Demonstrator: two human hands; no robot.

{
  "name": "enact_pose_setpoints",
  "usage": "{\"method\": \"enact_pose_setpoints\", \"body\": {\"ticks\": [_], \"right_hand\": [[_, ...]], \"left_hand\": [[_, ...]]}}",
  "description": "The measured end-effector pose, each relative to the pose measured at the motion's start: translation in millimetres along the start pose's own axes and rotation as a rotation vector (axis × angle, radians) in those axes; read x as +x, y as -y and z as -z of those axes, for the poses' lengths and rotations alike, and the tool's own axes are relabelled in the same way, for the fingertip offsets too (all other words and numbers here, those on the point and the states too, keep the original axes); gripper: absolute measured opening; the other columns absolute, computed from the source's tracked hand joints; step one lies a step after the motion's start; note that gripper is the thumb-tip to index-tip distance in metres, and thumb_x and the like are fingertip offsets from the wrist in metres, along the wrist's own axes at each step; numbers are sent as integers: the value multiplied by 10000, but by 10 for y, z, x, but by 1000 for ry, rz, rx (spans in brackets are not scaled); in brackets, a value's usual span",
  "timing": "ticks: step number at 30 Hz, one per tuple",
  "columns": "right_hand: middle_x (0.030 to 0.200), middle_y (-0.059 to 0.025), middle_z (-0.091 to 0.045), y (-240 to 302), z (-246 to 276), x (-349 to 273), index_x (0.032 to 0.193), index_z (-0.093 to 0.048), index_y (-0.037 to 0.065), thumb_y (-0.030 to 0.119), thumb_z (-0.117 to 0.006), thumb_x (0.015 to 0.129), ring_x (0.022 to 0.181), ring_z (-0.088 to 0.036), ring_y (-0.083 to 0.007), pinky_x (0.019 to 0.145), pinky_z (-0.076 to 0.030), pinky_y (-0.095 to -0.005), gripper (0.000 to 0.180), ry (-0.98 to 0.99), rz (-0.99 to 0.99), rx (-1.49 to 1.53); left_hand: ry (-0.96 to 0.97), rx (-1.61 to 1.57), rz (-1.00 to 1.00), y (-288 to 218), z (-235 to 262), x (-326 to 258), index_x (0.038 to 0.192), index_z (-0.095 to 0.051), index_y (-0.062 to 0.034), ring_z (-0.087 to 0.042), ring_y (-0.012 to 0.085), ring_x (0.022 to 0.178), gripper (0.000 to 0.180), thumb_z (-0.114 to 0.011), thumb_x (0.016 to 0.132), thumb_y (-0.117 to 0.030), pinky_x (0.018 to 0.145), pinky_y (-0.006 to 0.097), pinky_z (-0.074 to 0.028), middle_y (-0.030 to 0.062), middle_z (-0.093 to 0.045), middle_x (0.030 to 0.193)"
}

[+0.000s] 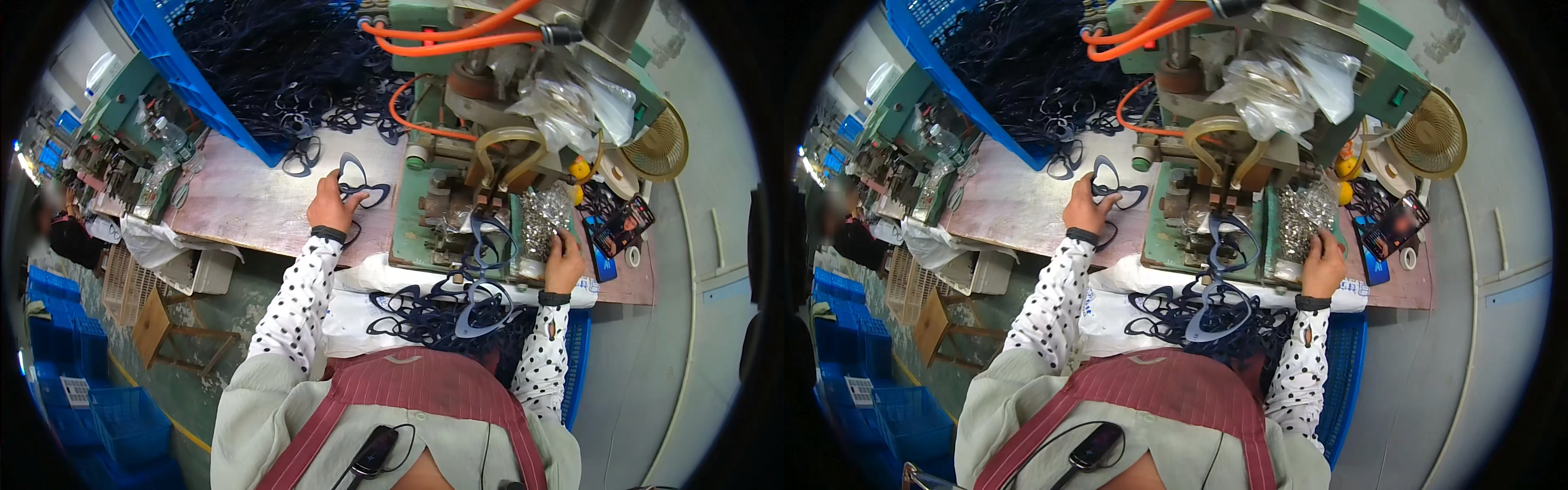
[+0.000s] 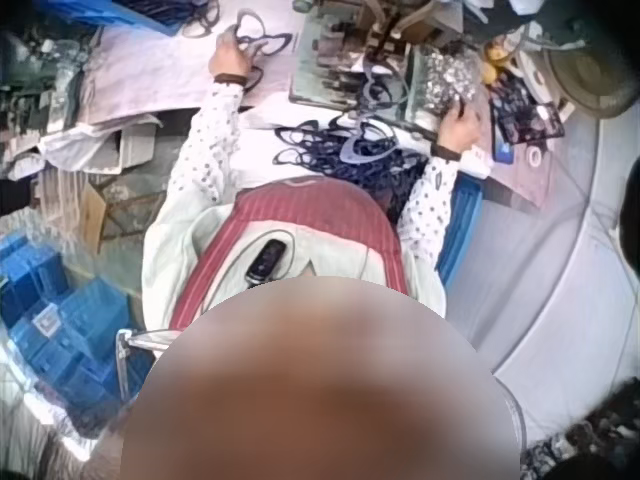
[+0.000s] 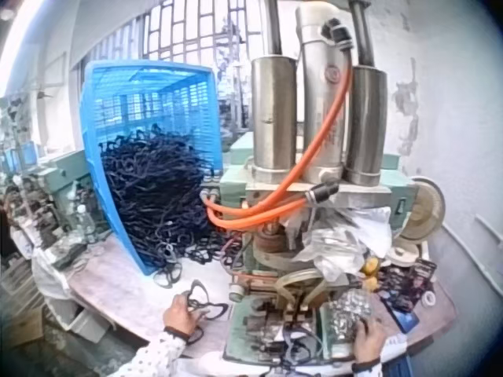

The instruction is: The person repeatedly picks dark rubber loops from a blue bin and places them into a small press machine, then removes the processed pieces and sets them aside. The person also handles small shiny metal components from a tray on the table.

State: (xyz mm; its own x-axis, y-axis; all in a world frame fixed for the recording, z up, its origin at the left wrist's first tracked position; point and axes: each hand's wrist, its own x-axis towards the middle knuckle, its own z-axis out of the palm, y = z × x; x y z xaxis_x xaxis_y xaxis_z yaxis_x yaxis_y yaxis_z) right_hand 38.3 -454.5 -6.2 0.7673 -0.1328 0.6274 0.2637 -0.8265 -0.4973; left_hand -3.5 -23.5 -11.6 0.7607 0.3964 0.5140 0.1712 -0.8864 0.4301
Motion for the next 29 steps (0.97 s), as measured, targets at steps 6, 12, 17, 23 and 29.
{"method": "enact_pose_setpoints", "body": {"ticks": [6, 12, 17, 23, 29], "right_hand": [[780, -135, -669, 503, 48, 148, 914, -648, 67, 107, -660, 862, 692, -651, -324, 625, -496, -407, 66, 25, -58, 165], [803, -40, -672, 1216, 323, 317, 927, -709, 28, 38, -671, 816, 648, -556, -142, 607, -442, -267, 118, 98, -99, 548], [793, -6, -661, 1549, 419, 268, 941, -724, 17, 15, -699, 766, 588, -428, -31, 524, -348, -206, 176, 343, -176, 729], [869, -64, -685, 1764, 294, 341, 1092, -572, -11, -6, -706, 753, 651, -499, -39, 563, -390, -201, 365, 372, -274, 840], [929, -115, -694, 1689, 134, 238, 1192, -446, -12, -21, -711, 775, 822, -618, -82, 688, -471, -193, 494, 351, -317, 1049]], "left_hand": [[-169, -705, 29, -773, 470, -99, 1070, -566, 23, -586, 164, 693, 235, -650, 869, -64, 653, 283, -478, 90, -637, 832], [-189, -559, -937, -1470, 768, -300, 1097, -659, -90, -634, 208, 860, 366, -665, 732, -61, 821, 387, -487, 33, -669, 986], [-32, -693, -1078, -1760, 718, -341, 1129, -646, -45, -628, 228, 872, 381, -688, 757, -119, 832, 387, -499, 67, -648, 995], [-15, -752, -1176, -1775, 679, -429, 1127, -627, -10, -594, 254, 816, 415, -709, 745, -150, 763, 391, -502, 85, -636, 972], [-38, -862, -1224, -1763, 792, -451, 1122, -627, -5, -643, 258, 831, 347, -692, 820, -165, 812, 391, -523, 109, -667, 1005]]}}
